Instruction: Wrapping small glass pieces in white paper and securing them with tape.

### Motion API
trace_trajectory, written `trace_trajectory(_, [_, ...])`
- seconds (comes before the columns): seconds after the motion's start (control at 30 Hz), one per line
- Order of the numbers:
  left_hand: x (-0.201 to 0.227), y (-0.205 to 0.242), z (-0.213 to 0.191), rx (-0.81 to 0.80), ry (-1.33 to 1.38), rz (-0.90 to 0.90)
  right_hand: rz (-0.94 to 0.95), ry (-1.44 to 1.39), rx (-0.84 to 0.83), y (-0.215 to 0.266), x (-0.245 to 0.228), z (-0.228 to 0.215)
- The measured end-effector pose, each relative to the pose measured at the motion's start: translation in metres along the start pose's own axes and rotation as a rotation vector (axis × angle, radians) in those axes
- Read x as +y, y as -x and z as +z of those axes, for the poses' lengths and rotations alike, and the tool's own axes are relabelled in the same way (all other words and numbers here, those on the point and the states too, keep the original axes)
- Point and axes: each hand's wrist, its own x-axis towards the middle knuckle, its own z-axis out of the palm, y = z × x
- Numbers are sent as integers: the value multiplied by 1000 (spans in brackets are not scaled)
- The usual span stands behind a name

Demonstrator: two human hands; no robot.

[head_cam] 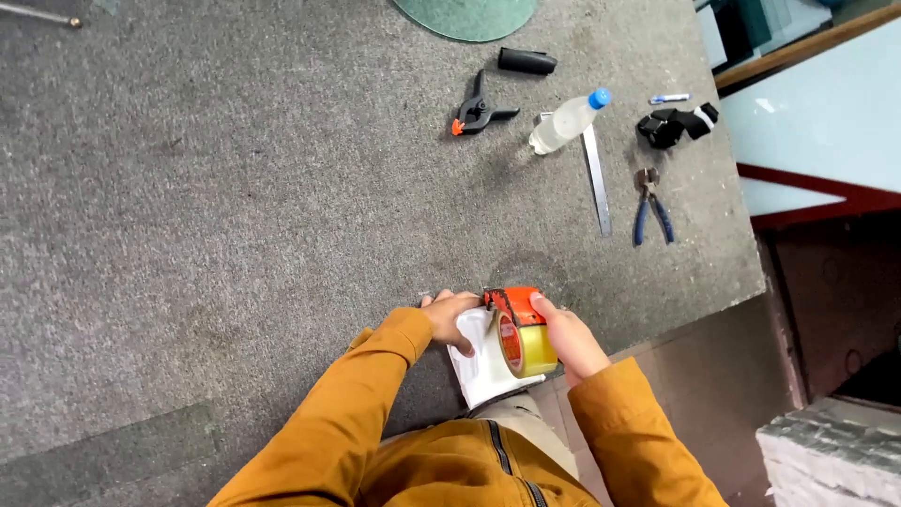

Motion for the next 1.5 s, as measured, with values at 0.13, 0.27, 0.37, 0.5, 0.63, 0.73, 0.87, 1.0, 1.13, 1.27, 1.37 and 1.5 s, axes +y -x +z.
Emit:
trace_trajectory(0.13, [11, 16, -13, -14, 5, 28, -205, 66, -13, 22, 43, -12])
trace_trajectory(0.27, [41, 36, -35, -135, -55, -21, -213, 81, -104, 59, 90, -31])
trace_trajectory(0.37, [33, 31, -32, -149, -60, -1, -216, 39, -63, 80, 138, -43])
trace_trajectory(0.5, [33, 29, -37, -168, -95, 15, -139, 201, -9, 81, 195, -50])
trace_trajectory(0.63, [29, 23, -38, -193, -137, 5, -94, 151, -27, 79, 212, -54])
trace_trajectory(0.73, [43, 24, -45, -225, -232, -4, -123, 165, 14, 89, 202, -48])
trace_trajectory(0.87, [49, 14, -43, -240, -323, -53, -131, 205, 16, 75, 227, -39])
trace_trajectory(1.0, [44, 14, -39, -202, -281, 15, -232, 139, 20, 48, 288, -26])
trace_trajectory(1.13, [40, 20, -33, -157, -110, 73, -303, 77, 9, 22, 349, -18])
trace_trajectory(1.27, [8, 14, -22, -105, -45, 236, -135, 201, -77, 41, 313, -36])
trace_trajectory(1.37, [1, 17, -12, -10, -23, 162, -257, 258, -191, 40, 314, -44])
trace_trajectory(1.5, [1, 19, -3, 144, -41, 176, -273, 158, -162, 22, 348, -30])
